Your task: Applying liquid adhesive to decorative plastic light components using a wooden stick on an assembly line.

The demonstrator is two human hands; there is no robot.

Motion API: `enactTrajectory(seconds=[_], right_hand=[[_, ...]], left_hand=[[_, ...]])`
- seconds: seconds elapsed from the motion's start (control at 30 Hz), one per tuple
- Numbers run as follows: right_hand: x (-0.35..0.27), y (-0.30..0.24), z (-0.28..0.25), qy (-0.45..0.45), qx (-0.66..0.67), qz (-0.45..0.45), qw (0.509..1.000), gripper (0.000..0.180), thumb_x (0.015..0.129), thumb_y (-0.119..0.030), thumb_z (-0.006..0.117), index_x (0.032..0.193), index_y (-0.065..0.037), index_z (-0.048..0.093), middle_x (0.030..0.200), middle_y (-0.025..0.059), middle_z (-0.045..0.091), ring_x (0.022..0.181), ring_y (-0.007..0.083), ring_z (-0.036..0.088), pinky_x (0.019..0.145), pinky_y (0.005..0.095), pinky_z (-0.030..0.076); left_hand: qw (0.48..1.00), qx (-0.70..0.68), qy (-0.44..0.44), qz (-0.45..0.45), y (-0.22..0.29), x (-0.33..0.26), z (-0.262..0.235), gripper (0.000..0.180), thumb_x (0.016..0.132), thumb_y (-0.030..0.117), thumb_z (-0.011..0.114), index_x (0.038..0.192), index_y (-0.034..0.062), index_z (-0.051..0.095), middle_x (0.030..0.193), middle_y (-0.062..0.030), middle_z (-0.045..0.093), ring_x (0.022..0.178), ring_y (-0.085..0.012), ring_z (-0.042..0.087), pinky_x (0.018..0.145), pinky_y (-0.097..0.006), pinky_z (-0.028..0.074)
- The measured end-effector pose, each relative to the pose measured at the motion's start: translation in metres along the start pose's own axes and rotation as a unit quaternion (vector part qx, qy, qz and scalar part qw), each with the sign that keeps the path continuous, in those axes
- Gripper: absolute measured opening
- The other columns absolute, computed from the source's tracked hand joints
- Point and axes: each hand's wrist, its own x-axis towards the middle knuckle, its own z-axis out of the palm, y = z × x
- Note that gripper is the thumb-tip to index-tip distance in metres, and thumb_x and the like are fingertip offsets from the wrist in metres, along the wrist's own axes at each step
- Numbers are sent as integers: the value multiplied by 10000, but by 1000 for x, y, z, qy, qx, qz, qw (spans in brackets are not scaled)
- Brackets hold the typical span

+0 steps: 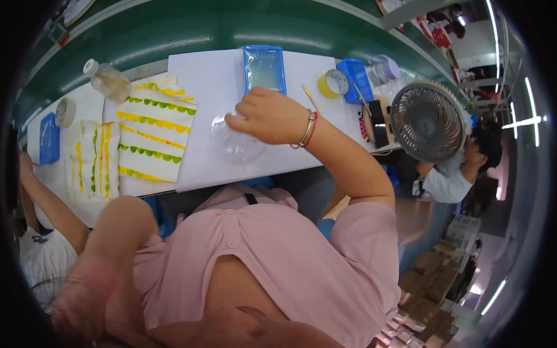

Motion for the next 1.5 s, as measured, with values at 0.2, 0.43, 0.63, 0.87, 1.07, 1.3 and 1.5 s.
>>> enactTrajectory(seconds=[0.2, 0.43, 0.63, 0.87, 1.07, 1.3, 1.5], right_hand=[[-82, -22, 41, 269, 76, 236, 931, 377, 789, -163, 706, 1125, -65, 567, 994, 101, 625, 897, 283, 585, 812, 383, 466], [-151, -32, 113, 266, 1, 584, 767, 311, 802, -177, 691, 1069, -40, 614, 980, 132, 624, 900, 323, 573, 786, 425, 442], [-181, -23, 140, 148, -8, 634, 759, 230, 798, -163, 680, 975, -37, 605, 931, 130, 614, 866, 315, 561, 749, 438, 414], [-188, -27, 136, 333, 160, 623, 690, 74, 871, -73, 607, 896, -13, 571, 787, 126, 613, 654, 241, 586, 588, 328, 447], [-201, -32, 71, 468, 485, 423, 606, 192, 881, -39, 607, 1060, -37, 539, 796, 105, 652, 679, 175, 598, 608, 278, 466], [-153, -24, 28, 490, 461, 154, 724, 245, 942, -198, 559, 1051, 17, 512, 820, 156, 661, 752, 238, 610, 730, 353, 453], [-128, -5, 15, 509, 332, 240, 757, 273, 987, -209, 461, 998, 39, 576, 791, 123, 615, 685, 182, 547, 650, 308, 412]], left_hand=[[734, 123, -478, -467, 62, -109, -83, 569, 860, 329, 591, 1330, 66, 406, 1338, -222, 404, 1227, -372, 400, 1035, -521, 301], [475, 143, -621, -607, 82, -167, -88, 629, 816, 130, 675, 1373, 39, 395, 1367, -202, 436, 1244, -342, 439, 1049, -398, 330], [343, 184, -547, -741, 87, -204, -78, 310, 872, 97, 646, 1152, -21, 580, 1044, -140, 666, 961, -187, 649, 879, -288, 484], [476, 247, -452, -713, 127, -212, -102, 162, 897, 31, 613, 1033, -57, 602, 905, -118, 661, 841, -180, 664, 794, -284, 534], [545, 265, -321, -728, 129, -214, -104, 161, 913, 39, 592, 1054, -38, 590, 945, -114, 655, 823, -156, 641, 799, -283, 524], [567, 272, -325, -706, 130, -224, -118, 176, 921, 57, 586, 1070, -35, 571, 949, -107, 655, 830, -155, 643, 791, -274, 517], [561, 232, -342, -718, 130, -219, -121, 247, 906, 50, 599, 1130, -25, 528, 1059, -104, 596, 926, -166, 613, 871, -289, 481]])
